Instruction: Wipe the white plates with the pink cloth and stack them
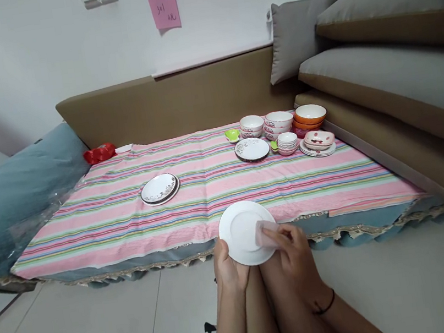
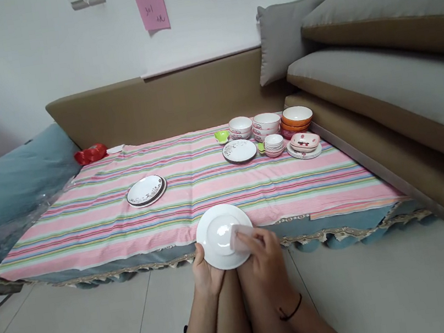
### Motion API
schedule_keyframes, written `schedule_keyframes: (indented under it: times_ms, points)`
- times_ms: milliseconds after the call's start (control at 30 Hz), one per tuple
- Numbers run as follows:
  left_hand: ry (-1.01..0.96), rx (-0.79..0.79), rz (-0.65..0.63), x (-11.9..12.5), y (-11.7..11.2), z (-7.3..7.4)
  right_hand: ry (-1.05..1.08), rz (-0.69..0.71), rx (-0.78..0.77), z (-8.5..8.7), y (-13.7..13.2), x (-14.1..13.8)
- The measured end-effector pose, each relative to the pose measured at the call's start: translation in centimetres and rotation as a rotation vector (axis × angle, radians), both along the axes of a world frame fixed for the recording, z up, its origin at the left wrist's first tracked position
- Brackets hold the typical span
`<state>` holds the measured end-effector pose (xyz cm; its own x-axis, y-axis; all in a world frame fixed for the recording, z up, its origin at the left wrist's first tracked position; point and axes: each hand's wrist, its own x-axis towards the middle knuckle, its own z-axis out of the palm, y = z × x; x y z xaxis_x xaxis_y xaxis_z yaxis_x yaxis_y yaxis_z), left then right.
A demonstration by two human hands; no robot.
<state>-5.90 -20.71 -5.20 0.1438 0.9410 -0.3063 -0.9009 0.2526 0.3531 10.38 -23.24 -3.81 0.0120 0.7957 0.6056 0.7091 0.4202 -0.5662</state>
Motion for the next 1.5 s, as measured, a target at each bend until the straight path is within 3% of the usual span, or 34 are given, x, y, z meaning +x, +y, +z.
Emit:
schedule_keyframes:
  times_ms: [167,300,367,533,700,833,933,1067,1233,1500]
  points:
    - [0.02,-0.032,0.019,0.0,-0.2,0.5,-0.143,0.048,0.082,0.3,-2.4,-2.9]
    - [0.004,-0.017,-0.008,0.0,-0.2,0.5,-0.296,0.234,0.093,0.9,-3.2,-1.1]
    - [0.004,-0.019,0.001,0.1,0.0,0.6,-0.331,0.26,0.094,1.2,-3.1,0.4]
    - [0.013,-0.08,0.016,0.1,0.0,0.9,-0.361,0.216,0.046,2.1,-1.4,4.2]
    - [0.003,-0.031,-0.008,0.4,-0.4,1.1,-0.307,-0.009,0.023,3.1,1.8,6.1]
    - [-0.014,0.021,-0.09,1.0,-0.6,1.0,-0.163,-0.045,-0.02,3.6,3.8,2.5]
    - [-0.006,0.035,-0.157,1.1,-0.9,1.1,-0.224,-0.044,-0.065,3.2,4.0,-1.9]
    - [-0.009,0.018,-0.141,0.8,-1.2,1.6,-0.299,0.122,-0.028,2.6,2.1,-4.5]
    - [0.021,0.032,-0.101,0.9,-1.0,2.2,-0.315,0.407,-0.108,2.4,-0.2,-1.2]
    - [0.061,0.118,-0.087,0.7,-0.6,1.6,-0.227,0.485,-0.294,1.7,-0.8,5.7]
